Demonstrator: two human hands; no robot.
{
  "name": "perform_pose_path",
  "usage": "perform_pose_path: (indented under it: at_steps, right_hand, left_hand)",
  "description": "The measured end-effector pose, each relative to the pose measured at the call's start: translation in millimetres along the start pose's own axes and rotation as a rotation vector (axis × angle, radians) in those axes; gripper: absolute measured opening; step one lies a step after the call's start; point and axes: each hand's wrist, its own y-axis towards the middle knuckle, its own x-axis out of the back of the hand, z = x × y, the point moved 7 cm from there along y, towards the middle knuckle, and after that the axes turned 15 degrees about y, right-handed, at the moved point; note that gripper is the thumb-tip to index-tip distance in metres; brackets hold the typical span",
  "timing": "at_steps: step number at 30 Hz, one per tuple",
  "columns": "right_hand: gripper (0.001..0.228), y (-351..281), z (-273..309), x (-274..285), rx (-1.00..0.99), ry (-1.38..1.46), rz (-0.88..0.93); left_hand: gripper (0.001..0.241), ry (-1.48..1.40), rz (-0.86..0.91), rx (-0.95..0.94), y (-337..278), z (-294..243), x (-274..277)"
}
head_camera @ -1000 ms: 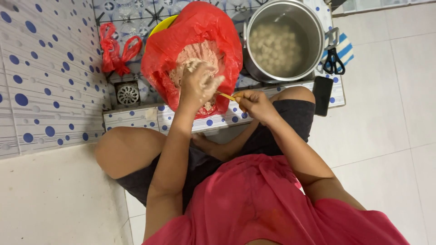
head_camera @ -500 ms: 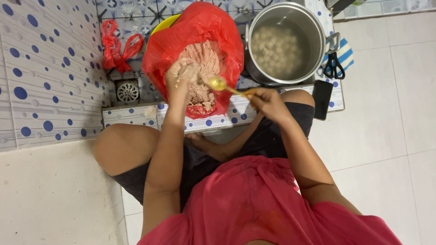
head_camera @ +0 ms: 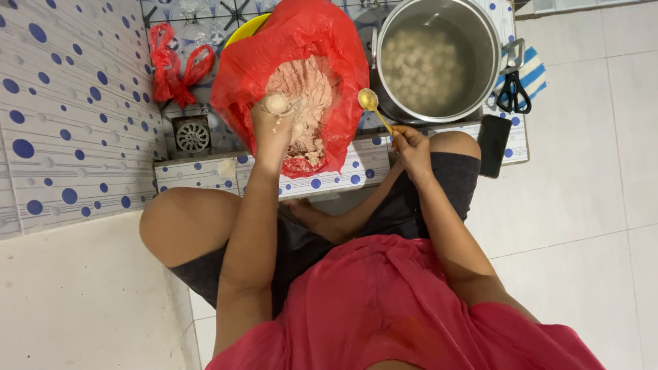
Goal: A person is sitting on the floor, forming meatballs by squeezing meat paste through their hand and using a spoon to drop them into a pot of water.
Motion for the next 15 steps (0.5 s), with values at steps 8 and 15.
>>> perform_pose_path:
  at_steps: [8, 15]
  right_hand:
    - [0.021, -6.4, 11.0, -9.6, -0.079, 0.103, -0.127]
    - [0.021, -5.2, 10.5, -12.8, -0.085, 0.133, -0.106]
  left_hand:
    - [0.006, -0.277, 0.238, -0.055, -16.2, -87.7, 12.4]
    - [0.018, -0.28, 0.288, 0.206, -12.6, -41.6, -8.8]
